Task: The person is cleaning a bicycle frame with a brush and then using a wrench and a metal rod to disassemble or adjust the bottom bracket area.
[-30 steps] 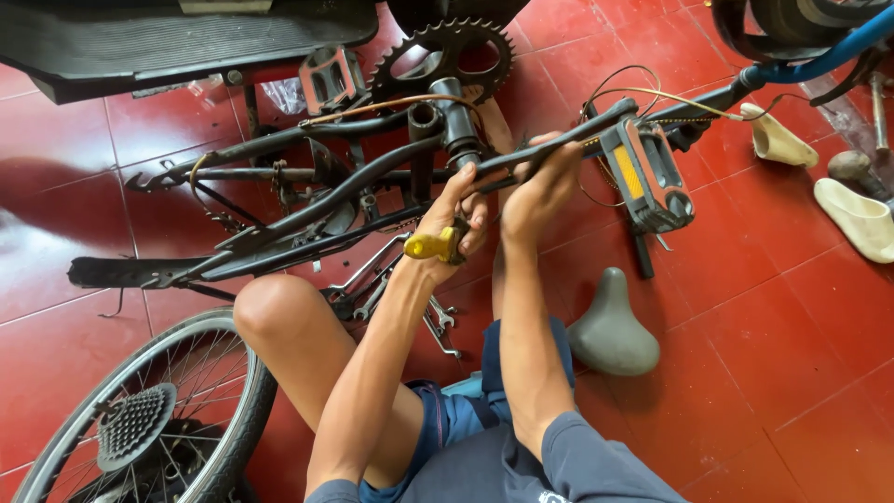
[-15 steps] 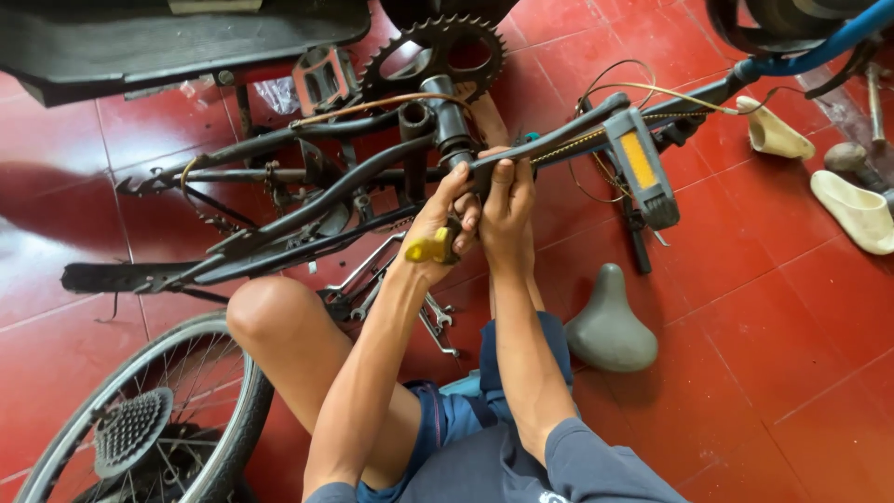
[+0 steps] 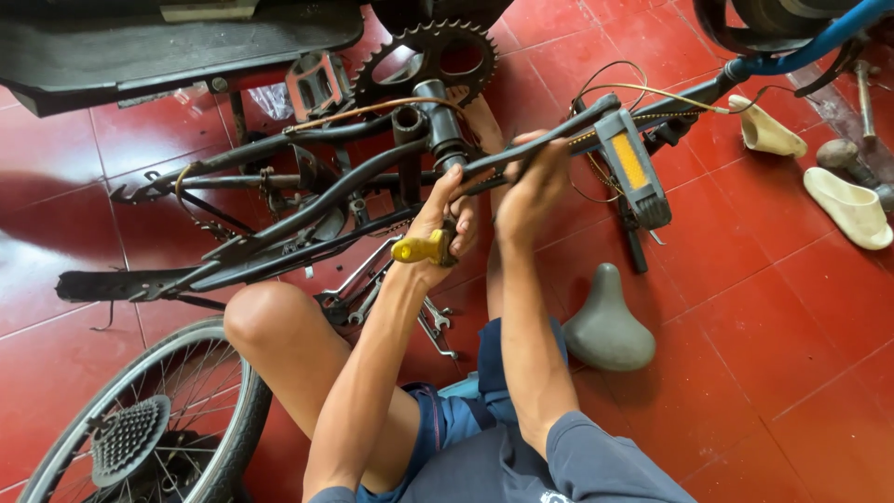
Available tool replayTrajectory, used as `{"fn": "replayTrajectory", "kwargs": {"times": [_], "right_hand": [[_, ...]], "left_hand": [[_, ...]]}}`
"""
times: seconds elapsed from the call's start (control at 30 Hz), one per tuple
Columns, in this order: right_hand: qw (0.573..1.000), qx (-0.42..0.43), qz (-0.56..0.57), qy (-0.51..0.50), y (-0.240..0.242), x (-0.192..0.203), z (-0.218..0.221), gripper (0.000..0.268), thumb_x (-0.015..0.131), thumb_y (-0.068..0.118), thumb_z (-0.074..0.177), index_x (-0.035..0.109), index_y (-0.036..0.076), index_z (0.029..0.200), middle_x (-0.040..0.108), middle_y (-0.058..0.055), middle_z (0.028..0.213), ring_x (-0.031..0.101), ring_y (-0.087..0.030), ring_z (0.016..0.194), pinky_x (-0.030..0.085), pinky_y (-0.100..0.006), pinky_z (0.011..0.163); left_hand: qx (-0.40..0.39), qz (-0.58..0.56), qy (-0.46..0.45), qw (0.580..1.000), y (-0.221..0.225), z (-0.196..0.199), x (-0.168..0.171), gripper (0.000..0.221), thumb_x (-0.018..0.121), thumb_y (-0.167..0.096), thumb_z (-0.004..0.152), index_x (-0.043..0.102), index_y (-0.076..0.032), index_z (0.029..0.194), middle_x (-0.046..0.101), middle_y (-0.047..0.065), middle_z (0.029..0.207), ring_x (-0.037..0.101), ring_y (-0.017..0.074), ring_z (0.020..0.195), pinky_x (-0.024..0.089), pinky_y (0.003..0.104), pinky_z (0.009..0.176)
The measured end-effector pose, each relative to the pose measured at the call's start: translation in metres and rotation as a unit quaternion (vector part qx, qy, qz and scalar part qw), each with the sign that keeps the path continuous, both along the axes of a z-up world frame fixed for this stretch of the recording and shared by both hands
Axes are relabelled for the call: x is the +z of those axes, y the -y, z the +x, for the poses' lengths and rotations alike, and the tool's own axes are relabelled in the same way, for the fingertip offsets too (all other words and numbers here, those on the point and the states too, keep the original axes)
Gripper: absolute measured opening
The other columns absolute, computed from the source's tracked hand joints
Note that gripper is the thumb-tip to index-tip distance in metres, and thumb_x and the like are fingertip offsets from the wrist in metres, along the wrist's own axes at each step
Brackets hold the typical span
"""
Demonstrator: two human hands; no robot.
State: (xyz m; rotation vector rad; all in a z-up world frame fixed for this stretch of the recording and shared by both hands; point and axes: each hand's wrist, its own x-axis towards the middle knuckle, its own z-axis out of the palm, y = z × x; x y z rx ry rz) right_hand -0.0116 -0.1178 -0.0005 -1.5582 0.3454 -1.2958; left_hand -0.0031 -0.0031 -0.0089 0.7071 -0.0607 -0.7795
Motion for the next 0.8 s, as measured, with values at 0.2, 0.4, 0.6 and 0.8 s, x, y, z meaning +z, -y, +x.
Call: {"fn": "replayTrajectory", "kwargs": {"times": [0.2,0.4,0.6,0.8], "right_hand": [[0.978,0.14,-0.01,-0.155,-0.009,-0.042,-0.016,0.039,0.036,0.033,0.113,0.06,0.004,0.123,0.069,-0.021,0.107,0.066,-0.028,0.1,0.051,-0.046,0.098],[0.998,-0.02,-0.051,0.008,0.01,-0.016,0.005,0.047,0.035,0.038,0.112,0.07,0.014,0.093,0.066,-0.002,0.078,0.057,-0.013,0.067,0.05,-0.026,0.069],[0.999,-0.016,0.001,0.029,0.009,0.013,-0.001,0.051,0.035,0.041,0.111,0.068,0.012,0.086,0.049,0.001,0.055,0.049,-0.007,0.048,0.043,-0.019,0.053],[0.987,0.117,0.01,-0.108,0.005,-0.072,-0.005,0.037,0.04,0.033,0.113,0.06,0.006,0.097,0.06,-0.012,0.078,0.054,-0.018,0.077,0.05,-0.036,0.079]], "left_hand": [[0.027,0.021,0.034,0.999,0.01,0.013,-0.045,0.053,0.067,-0.051,0.097,0.068,-0.002,0.117,0.048,0.002,0.051,0.042,0.0146,0.028,0.031,0.023,0.031],[-0.003,-0.004,0.005,1.0,0.001,0.001,-0.005,0.057,0.059,-0.048,0.102,0.064,-0.001,0.134,0.043,0.003,0.048,0.039,0.0147,0.028,0.032,0.023,0.032],[-0.014,-0.013,0.01,1.0,-0.001,0.003,-0.007,0.058,0.057,-0.048,0.103,0.064,-0.002,0.137,0.041,0.002,0.048,0.038,0.014,0.029,0.032,0.022,0.032],[0.01,-0.012,-0.017,1.0,0.021,0.019,-0.085,0.057,0.066,-0.049,0.1,0.067,0.001,0.127,0.042,0.004,0.048,0.039,0.0163,0.028,0.03,0.023,0.032]]}}
